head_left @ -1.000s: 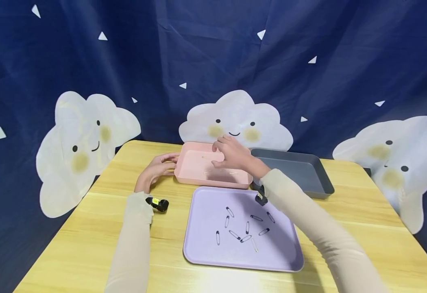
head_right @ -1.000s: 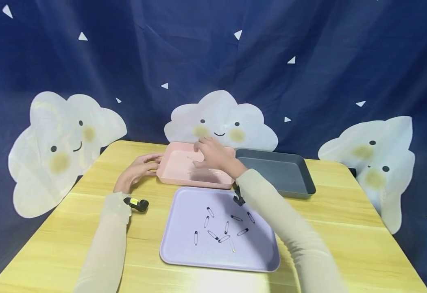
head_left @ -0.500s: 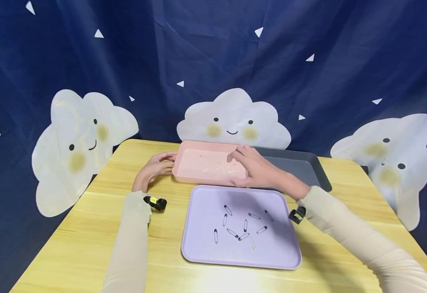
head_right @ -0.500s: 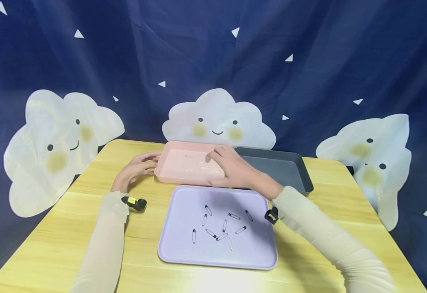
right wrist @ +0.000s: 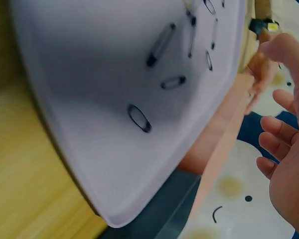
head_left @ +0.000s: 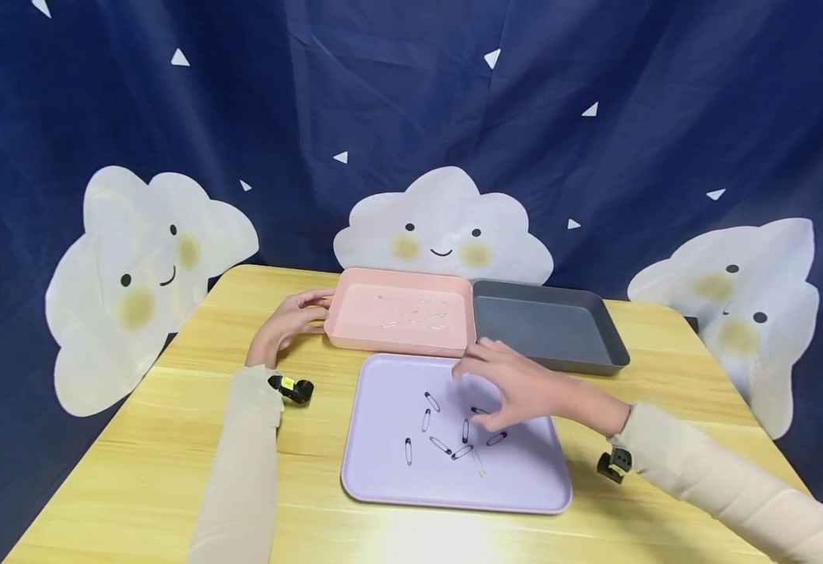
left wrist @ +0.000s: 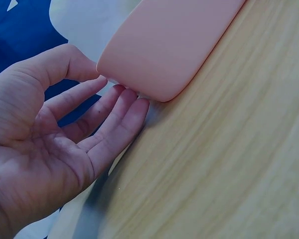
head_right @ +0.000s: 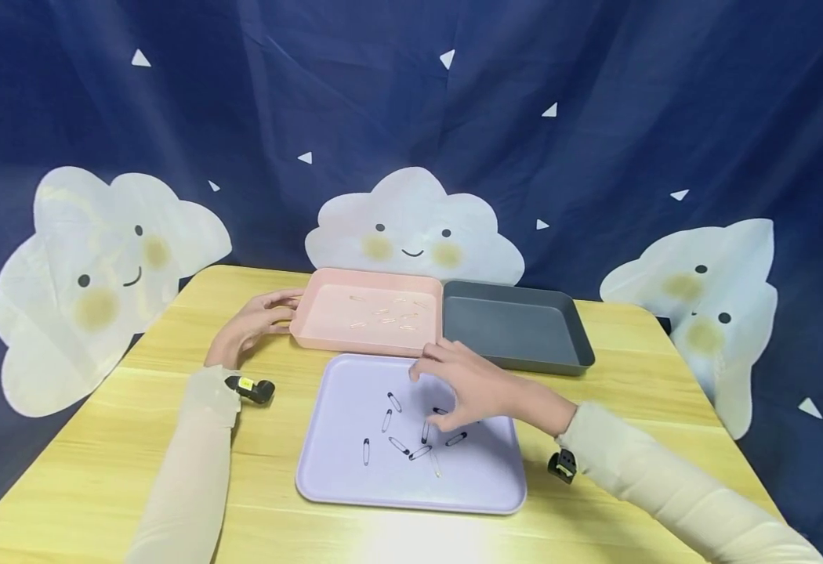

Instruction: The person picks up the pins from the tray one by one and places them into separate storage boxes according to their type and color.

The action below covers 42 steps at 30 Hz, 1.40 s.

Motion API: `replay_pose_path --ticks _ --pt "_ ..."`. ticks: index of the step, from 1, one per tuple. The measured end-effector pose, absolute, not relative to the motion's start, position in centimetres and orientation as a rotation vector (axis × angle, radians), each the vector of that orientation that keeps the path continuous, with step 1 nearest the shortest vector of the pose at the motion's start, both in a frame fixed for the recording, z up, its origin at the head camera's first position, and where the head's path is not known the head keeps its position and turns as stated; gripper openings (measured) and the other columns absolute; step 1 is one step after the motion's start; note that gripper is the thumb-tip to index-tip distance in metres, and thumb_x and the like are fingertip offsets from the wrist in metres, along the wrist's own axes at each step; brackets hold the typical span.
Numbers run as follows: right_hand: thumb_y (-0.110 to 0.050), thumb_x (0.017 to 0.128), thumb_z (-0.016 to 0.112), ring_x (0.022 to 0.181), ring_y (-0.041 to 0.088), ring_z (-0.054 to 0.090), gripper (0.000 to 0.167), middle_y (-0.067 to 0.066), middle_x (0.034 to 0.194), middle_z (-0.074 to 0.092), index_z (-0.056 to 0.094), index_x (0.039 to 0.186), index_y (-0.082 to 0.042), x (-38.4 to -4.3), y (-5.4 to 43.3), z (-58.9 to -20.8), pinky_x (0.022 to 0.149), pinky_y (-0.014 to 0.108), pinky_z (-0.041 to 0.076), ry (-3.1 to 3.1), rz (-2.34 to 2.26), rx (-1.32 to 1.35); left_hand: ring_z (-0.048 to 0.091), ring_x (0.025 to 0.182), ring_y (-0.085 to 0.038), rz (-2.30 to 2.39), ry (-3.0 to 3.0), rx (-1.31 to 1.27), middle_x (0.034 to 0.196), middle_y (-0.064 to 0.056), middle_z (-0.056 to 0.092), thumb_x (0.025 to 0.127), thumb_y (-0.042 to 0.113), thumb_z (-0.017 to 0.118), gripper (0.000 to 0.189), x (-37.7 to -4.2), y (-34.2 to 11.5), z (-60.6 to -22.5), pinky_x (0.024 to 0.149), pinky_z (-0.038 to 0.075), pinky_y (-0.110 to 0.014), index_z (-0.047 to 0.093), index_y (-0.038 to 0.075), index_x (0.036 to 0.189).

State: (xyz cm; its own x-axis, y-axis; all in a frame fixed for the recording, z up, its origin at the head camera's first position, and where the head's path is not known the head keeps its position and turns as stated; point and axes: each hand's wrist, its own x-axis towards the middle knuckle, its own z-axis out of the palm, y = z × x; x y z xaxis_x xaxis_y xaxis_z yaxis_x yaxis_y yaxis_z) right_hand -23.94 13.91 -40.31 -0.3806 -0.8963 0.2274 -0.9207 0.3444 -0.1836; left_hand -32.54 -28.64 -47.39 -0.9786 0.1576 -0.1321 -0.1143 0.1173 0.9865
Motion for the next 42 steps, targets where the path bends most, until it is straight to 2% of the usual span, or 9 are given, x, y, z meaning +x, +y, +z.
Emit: replay_pose_path --ticks 9,17,23,30,42 --pt "-0.023 0.062 0.088 0.090 0.007 0.040 0.043 -0.005 0.091 0.055 0.065 0.099 -0.023 -21.9 14.1 -42.4 0.082 0.024 0.038 -2.453 0.324 1.879 0.063 0.101 -0.011 1.950 2.189 0.018 0.140 -0.022 0.048 0.100 0.000 0.057 0.056 -32.4 -28.8 -47.2 0.082 0.059 -0.025 0.043 0.005 0.154" --pt "-0.018 0.061 0.086 0.090 0.005 0.039 0.035 -0.011 0.092 0.055 0.066 0.088 -0.026 -20.8 13.9 -43.3 0.079 0.019 0.034 -2.454 0.266 1.981 0.062 0.104 -0.013 1.941 2.198 0.032 0.144 -0.025 0.046 0.100 0.000 0.055 0.057 -32.5 -28.8 -47.4 0.083 0.059 -0.025 0.042 0.005 0.155" --pt "-0.019 0.060 0.086 0.088 0.005 0.038 0.032 -0.013 0.091 0.051 0.067 0.084 -0.027 -20.7 13.9 -43.5 0.078 0.018 0.032 -2.428 0.218 1.995 0.063 0.100 -0.011 1.943 2.197 0.026 0.140 -0.022 0.048 0.101 0.000 0.055 0.056 -32.6 -28.7 -47.3 0.081 0.059 -0.025 0.041 0.004 0.155" --pt "-0.019 0.060 0.086 0.086 0.005 0.037 0.027 -0.014 0.086 0.049 0.068 0.077 -0.030 -20.6 13.7 -43.6 0.077 0.018 0.030 -2.389 0.170 1.998 0.064 0.098 -0.006 1.955 2.180 0.035 0.144 -0.025 0.047 0.100 0.000 0.056 0.056 -32.5 -28.7 -47.3 0.081 0.059 -0.024 0.042 0.005 0.155" --pt "-0.017 0.061 0.084 0.084 0.005 0.037 0.023 -0.015 0.083 0.049 0.065 0.066 -0.029 -20.3 13.3 -43.6 0.078 0.020 0.031 -2.354 0.112 1.979 0.064 0.101 -0.010 1.975 2.184 0.046 0.144 -0.025 0.046 0.099 -0.001 0.055 0.056 -32.4 -28.4 -47.3 0.080 0.059 -0.024 0.042 0.002 0.154"
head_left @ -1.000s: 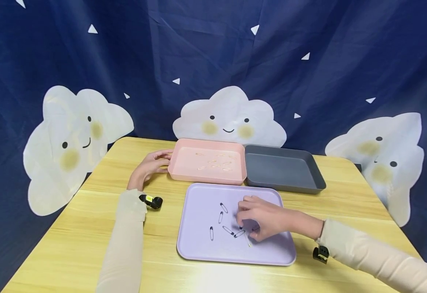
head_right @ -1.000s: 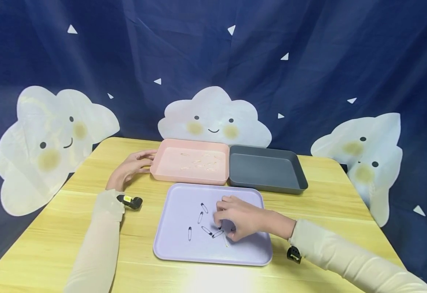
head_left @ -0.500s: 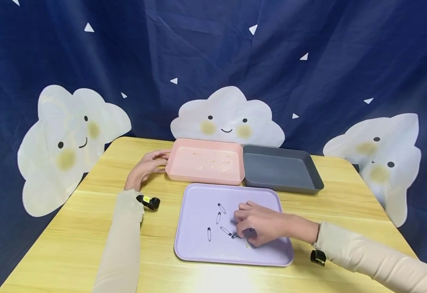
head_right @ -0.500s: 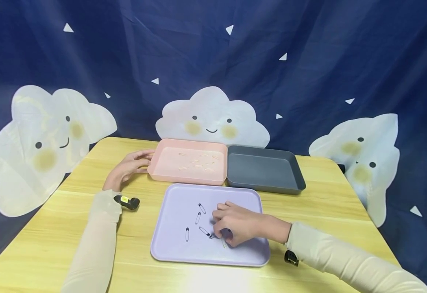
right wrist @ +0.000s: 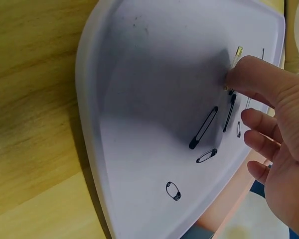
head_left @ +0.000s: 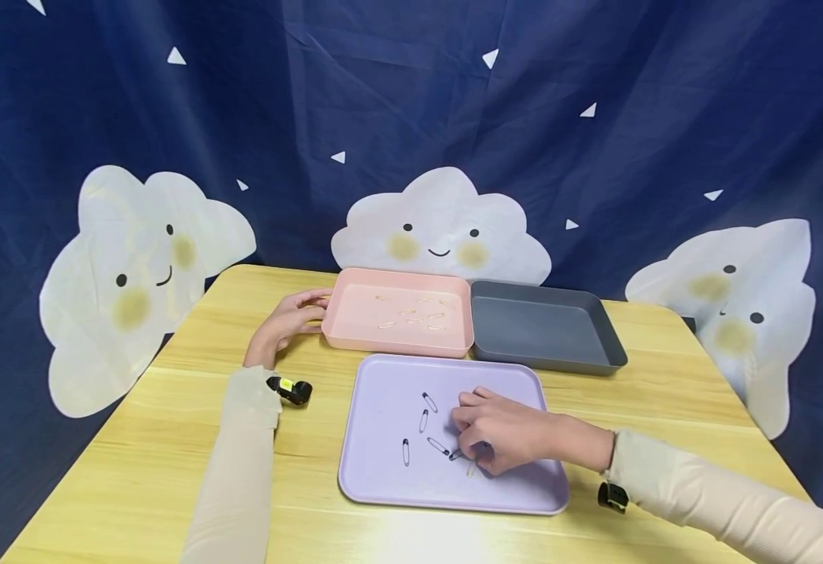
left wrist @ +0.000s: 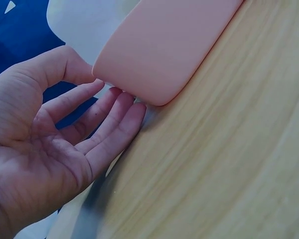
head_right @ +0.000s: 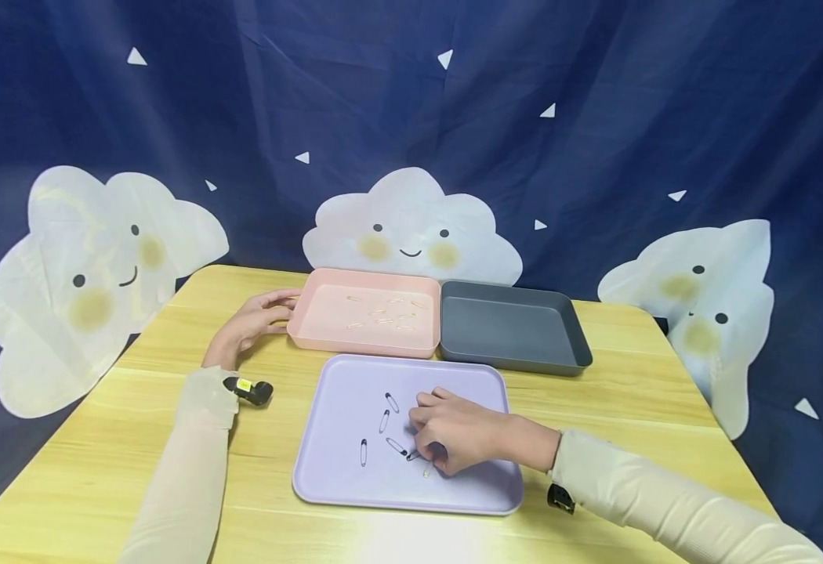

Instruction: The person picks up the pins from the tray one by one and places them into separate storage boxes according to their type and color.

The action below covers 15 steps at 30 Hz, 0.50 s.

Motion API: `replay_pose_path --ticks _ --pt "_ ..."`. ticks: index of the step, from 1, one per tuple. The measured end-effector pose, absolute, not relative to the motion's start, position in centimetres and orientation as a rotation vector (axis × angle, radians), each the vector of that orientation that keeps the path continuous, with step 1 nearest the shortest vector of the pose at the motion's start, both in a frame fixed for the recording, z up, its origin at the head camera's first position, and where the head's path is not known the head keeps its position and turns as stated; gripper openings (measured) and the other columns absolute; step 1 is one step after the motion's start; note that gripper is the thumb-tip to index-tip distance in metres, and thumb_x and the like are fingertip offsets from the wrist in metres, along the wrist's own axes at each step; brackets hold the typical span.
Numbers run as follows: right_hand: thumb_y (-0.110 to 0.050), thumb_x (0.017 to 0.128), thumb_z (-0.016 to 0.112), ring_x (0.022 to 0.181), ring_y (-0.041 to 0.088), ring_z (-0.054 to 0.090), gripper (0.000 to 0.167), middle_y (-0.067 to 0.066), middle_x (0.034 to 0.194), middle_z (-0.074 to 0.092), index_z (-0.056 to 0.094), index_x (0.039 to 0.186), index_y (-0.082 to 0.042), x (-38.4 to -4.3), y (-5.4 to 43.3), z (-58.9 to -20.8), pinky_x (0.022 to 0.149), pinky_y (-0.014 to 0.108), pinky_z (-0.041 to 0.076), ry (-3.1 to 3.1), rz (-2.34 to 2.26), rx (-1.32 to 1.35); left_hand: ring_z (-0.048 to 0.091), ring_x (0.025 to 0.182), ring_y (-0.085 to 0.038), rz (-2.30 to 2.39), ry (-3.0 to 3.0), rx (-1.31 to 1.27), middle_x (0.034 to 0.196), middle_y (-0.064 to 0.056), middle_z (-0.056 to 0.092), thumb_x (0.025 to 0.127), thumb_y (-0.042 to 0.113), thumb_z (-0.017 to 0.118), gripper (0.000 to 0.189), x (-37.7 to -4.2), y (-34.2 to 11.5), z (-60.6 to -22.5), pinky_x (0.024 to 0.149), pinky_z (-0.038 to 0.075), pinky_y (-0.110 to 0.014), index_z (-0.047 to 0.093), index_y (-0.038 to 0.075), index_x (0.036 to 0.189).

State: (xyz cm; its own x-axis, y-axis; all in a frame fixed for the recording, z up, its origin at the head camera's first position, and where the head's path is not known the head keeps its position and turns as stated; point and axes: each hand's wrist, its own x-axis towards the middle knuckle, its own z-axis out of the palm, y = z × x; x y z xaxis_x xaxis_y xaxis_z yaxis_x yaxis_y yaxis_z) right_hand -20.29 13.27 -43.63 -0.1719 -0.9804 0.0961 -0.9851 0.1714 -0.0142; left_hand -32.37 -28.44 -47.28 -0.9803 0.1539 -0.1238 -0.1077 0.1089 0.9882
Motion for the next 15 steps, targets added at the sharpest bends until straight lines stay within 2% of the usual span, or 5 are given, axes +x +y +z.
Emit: replay_pose_path --ticks 6,15 --pt "-0.017 0.061 0.083 0.084 0.005 0.038 0.024 -0.016 0.082 0.048 0.062 0.067 -0.027 -20.20 13.16 -43.65 0.078 0.020 0.032 -2.407 0.089 1.959 0.062 0.106 -0.013 1.971 2.199 0.046 0.146 -0.025 0.045 0.099 -0.001 0.055 0.057 -32.48 -28.37 -47.30 0.080 0.059 -0.023 0.042 0.002 0.154" --pt "-0.016 0.062 0.081 0.084 0.005 0.039 0.025 -0.015 0.080 0.049 0.058 0.068 -0.025 -19.99 12.91 -43.75 0.079 0.021 0.033 -2.451 0.044 1.954 0.061 0.099 -0.007 1.978 2.195 0.015 0.149 -0.025 0.043 0.098 0.000 0.057 0.058 -32.22 -28.33 -47.04 0.077 0.058 -0.020 0.043 0.003 0.154"
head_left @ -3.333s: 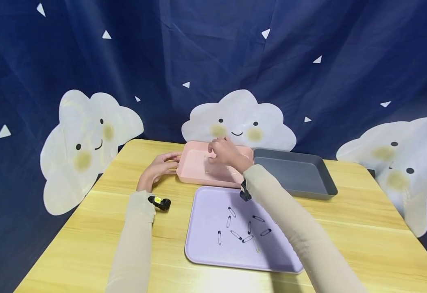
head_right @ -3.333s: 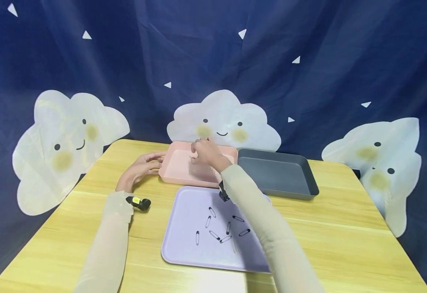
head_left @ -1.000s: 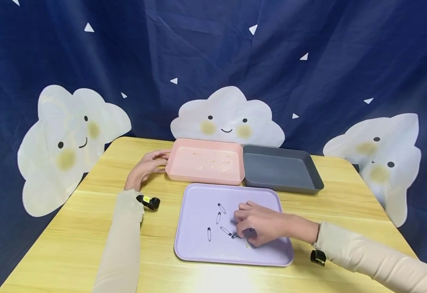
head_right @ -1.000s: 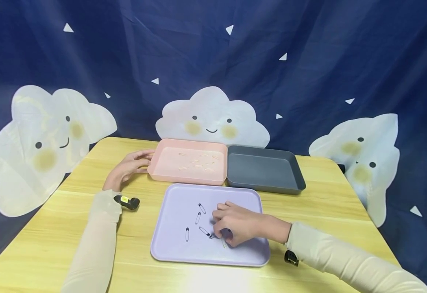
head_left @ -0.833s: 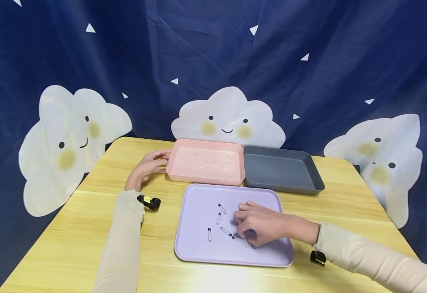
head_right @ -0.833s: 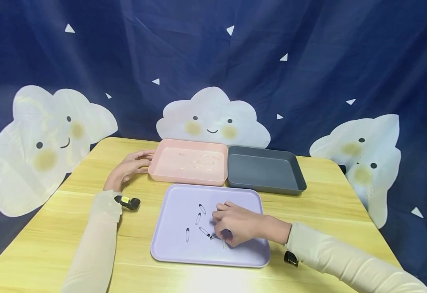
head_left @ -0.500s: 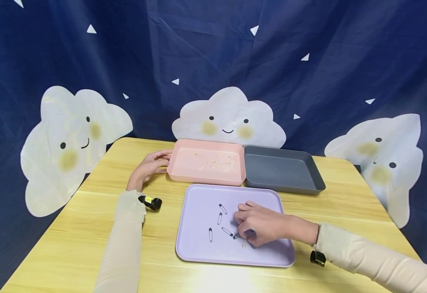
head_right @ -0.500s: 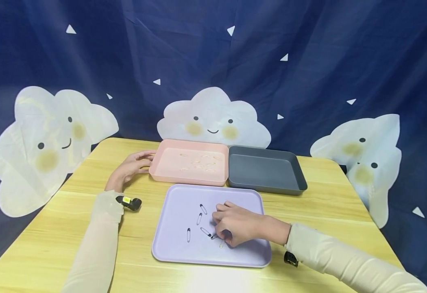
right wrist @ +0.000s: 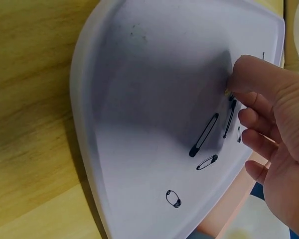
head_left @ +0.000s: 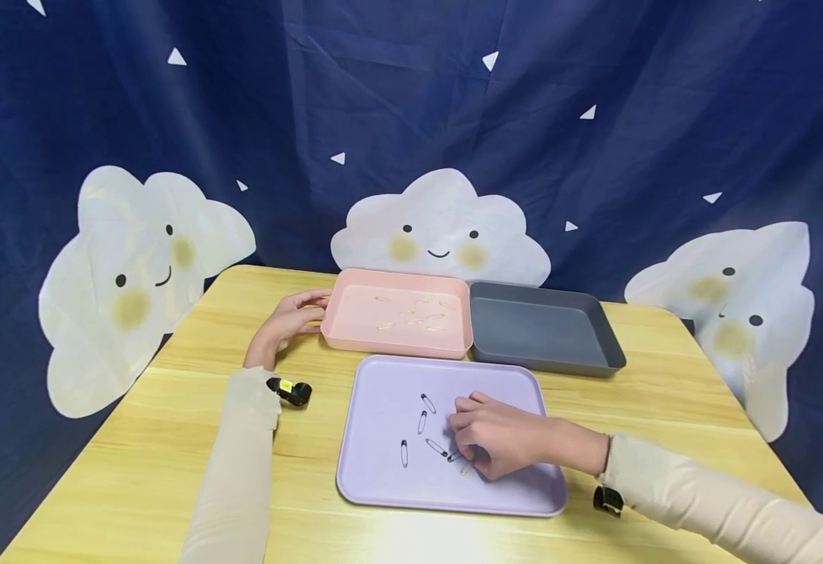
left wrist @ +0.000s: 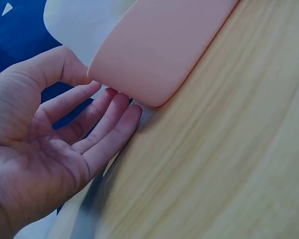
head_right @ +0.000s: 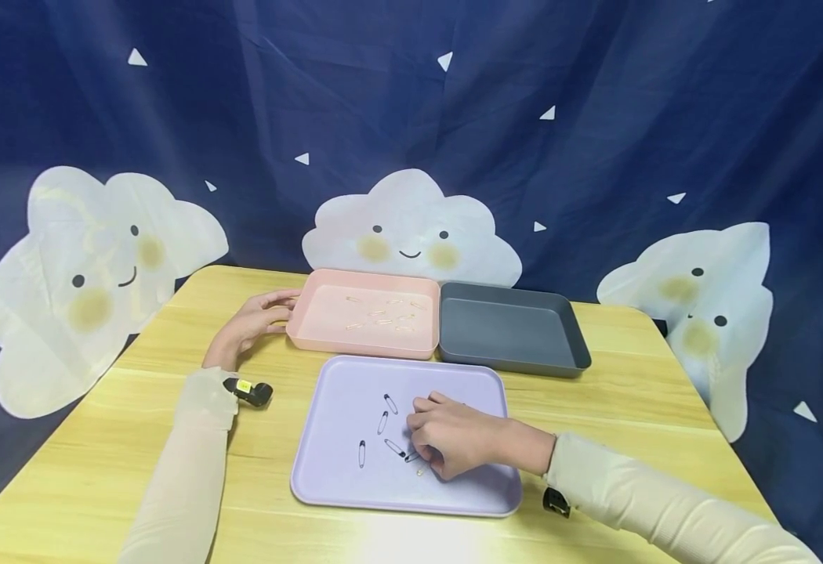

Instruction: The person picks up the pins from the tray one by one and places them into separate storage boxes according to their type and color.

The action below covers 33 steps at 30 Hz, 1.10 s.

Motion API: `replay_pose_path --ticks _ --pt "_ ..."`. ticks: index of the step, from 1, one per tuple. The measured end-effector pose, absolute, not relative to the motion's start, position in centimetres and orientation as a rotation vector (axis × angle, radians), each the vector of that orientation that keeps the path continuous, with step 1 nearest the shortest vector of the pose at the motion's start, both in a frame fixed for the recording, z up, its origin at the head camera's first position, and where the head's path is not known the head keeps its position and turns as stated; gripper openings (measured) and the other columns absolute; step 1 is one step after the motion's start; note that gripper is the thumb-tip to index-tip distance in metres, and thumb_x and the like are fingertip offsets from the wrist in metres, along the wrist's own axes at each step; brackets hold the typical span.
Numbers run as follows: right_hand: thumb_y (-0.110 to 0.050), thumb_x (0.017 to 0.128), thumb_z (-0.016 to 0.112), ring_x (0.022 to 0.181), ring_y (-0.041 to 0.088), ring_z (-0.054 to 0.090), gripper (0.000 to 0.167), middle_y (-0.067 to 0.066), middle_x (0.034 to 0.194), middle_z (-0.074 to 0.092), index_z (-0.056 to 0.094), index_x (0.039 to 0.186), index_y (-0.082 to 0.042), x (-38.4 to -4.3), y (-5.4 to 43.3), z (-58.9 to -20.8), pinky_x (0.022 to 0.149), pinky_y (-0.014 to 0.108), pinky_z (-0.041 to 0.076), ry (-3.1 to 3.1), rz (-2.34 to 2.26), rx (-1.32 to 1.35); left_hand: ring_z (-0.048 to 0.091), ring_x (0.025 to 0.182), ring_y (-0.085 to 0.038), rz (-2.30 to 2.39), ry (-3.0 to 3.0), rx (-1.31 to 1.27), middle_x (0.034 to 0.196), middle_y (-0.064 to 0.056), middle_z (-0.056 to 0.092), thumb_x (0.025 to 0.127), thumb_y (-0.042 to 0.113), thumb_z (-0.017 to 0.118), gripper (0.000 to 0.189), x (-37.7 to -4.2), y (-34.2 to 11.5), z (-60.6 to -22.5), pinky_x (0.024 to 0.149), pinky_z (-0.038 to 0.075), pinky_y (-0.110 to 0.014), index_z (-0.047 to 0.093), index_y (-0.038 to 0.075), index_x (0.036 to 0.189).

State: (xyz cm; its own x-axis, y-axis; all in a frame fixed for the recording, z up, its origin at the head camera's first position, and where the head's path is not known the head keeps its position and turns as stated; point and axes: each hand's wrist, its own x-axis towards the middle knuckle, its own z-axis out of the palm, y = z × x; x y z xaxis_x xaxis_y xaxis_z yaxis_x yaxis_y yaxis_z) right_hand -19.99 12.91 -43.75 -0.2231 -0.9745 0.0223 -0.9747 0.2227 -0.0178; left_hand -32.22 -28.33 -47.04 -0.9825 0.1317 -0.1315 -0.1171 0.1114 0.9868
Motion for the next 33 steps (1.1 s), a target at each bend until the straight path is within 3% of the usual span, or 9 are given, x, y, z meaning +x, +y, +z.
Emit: replay_pose_path --ticks 10,19,33 --pt "-0.017 0.062 0.081 0.083 0.004 0.039 0.025 -0.017 0.079 0.048 0.059 0.067 -0.026 -19.9 13.0 -43.7 0.078 0.020 0.032 -2.467 0.041 1.940 0.060 0.112 -0.025 1.973 2.184 0.004 0.150 -0.029 0.043 0.097 -0.004 0.055 0.058 -31.2 -27.5 -45.3 0.079 0.059 -0.024 0.042 -0.002 0.153" --pt "-0.019 0.062 0.081 0.084 0.004 0.040 0.025 -0.017 0.078 0.048 0.058 0.066 -0.027 -19.7 12.9 -43.5 0.079 0.021 0.034 -2.435 0.056 1.939 0.062 0.107 -0.019 1.975 2.198 0.013 0.149 -0.030 0.043 0.097 -0.003 0.055 0.058 -31.1 -27.5 -45.2 0.079 0.059 -0.024 0.041 -0.003 0.153" --pt "-0.021 0.060 0.081 0.081 0.005 0.042 0.021 -0.014 0.075 0.052 0.062 0.066 -0.026 -20.8 12.7 -42.2 0.079 0.023 0.034 -2.348 0.155 1.899 0.058 0.117 -0.026 1.991 2.160 -0.001 0.151 -0.029 0.041 0.096 -0.005 0.053 0.060 -31.0 -27.7 -45.3 0.085 0.059 -0.027 0.040 -0.002 0.154"
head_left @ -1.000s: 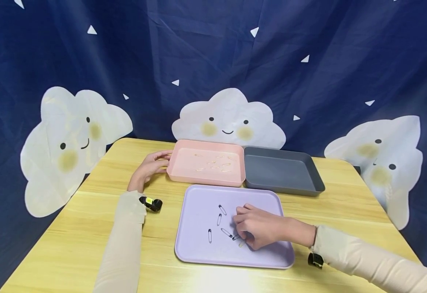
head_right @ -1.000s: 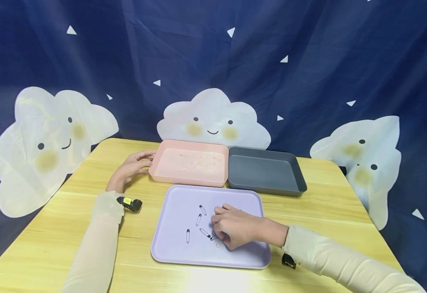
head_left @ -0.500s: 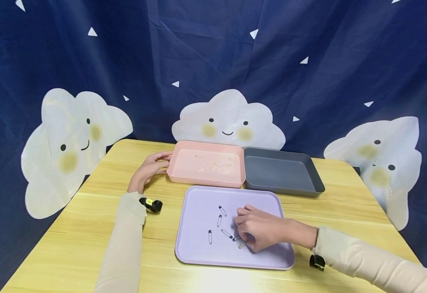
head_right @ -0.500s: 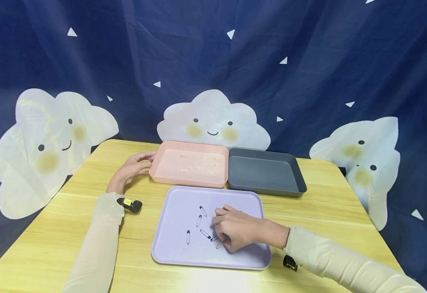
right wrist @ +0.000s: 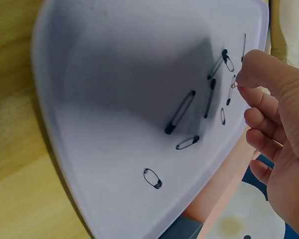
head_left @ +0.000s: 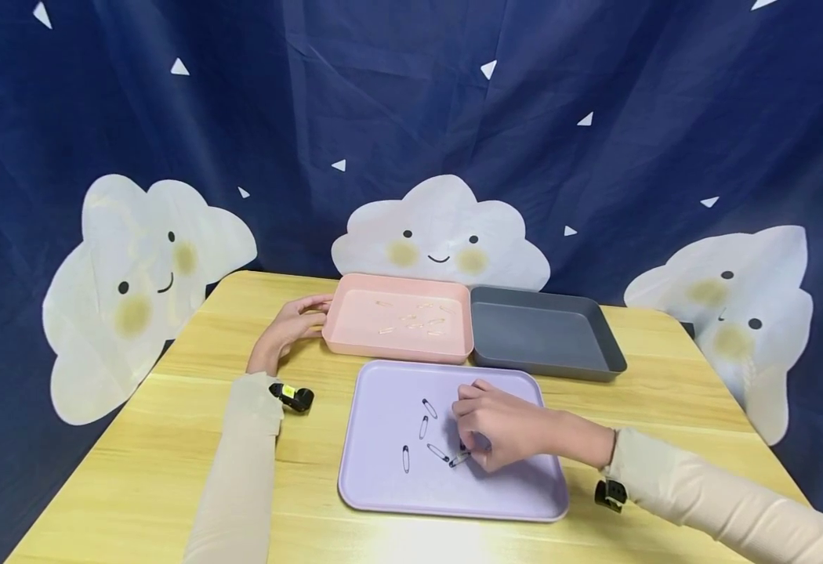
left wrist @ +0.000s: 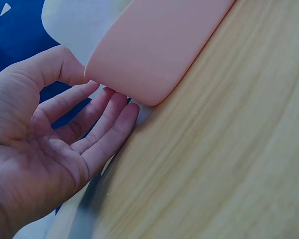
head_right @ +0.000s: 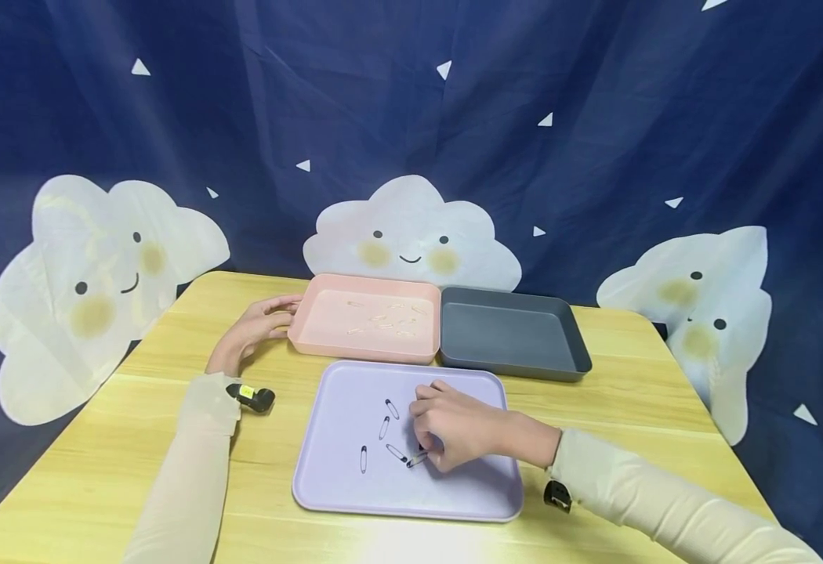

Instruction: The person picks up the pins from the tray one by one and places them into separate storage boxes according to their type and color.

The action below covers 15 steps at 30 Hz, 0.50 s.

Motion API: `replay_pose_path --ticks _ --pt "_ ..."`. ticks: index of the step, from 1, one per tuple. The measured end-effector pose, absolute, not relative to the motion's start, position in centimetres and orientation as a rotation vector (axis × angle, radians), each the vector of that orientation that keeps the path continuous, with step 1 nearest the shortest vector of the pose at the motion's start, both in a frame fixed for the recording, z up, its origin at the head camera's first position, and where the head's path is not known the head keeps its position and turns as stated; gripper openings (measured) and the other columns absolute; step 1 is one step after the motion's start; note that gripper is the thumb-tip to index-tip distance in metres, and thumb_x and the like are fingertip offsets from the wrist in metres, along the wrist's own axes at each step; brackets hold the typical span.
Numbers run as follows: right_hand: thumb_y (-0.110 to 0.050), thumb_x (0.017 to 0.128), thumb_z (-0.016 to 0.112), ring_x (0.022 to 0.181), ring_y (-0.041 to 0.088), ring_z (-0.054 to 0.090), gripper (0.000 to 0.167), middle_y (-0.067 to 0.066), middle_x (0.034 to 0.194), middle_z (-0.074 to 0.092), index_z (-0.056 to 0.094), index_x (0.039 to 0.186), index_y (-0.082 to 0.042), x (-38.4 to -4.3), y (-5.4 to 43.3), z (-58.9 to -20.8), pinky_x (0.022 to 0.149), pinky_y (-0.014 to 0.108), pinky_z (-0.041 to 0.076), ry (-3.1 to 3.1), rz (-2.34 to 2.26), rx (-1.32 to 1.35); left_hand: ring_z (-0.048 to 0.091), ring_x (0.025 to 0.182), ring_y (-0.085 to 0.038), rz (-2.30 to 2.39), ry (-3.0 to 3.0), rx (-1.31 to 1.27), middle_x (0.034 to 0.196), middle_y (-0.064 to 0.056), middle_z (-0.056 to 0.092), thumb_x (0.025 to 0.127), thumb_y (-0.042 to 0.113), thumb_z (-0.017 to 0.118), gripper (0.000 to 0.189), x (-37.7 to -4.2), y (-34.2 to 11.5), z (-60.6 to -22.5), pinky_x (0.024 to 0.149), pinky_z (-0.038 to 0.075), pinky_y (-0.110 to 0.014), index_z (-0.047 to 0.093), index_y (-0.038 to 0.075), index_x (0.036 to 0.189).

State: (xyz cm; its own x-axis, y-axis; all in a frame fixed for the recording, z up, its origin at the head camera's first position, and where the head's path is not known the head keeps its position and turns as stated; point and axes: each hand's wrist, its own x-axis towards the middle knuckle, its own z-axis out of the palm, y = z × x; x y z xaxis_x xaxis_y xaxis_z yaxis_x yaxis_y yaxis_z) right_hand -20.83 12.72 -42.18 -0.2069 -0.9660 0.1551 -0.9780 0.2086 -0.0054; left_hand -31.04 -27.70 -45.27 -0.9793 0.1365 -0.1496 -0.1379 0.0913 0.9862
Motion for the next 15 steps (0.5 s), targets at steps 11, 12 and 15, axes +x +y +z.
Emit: replay_pose_path --ticks 11,12,15 --pt "-0.019 0.065 0.080 0.088 0.008 0.042 0.018 -0.012 0.079 0.055 0.064 0.069 -0.027 -21.6 12.1 -40.3 0.083 0.029 0.035 -2.424 0.208 1.803 0.059 0.115 -0.026 2.005 2.154 0.017 0.150 -0.031 0.041 0.095 -0.006 0.053 0.060 -31.1 -27.6 -45.5 0.084 0.059 -0.027 0.040 -0.004 0.153" --pt "-0.018 0.065 0.080 0.088 0.008 0.042 0.018 -0.011 0.079 0.056 0.063 0.069 -0.026 -21.7 12.1 -40.2 0.083 0.029 0.034 -2.420 0.215 1.799 0.059 0.115 -0.026 2.006 2.156 0.016 0.150 -0.031 0.041 0.095 -0.006 0.053 0.060 -31.1 -27.6 -45.5 0.083 0.059 -0.027 0.039 -0.003 0.154" --pt "-0.016 0.065 0.079 0.088 0.009 0.044 0.018 -0.008 0.078 0.057 0.063 0.069 -0.025 -22.1 11.9 -39.6 0.082 0.027 0.033 -2.397 0.232 1.785 0.059 0.115 -0.025 2.009 2.160 0.027 0.151 -0.031 0.041 0.095 -0.005 0.053 0.060 -31.2 -27.6 -45.6 0.084 0.059 -0.027 0.039 -0.003 0.154"
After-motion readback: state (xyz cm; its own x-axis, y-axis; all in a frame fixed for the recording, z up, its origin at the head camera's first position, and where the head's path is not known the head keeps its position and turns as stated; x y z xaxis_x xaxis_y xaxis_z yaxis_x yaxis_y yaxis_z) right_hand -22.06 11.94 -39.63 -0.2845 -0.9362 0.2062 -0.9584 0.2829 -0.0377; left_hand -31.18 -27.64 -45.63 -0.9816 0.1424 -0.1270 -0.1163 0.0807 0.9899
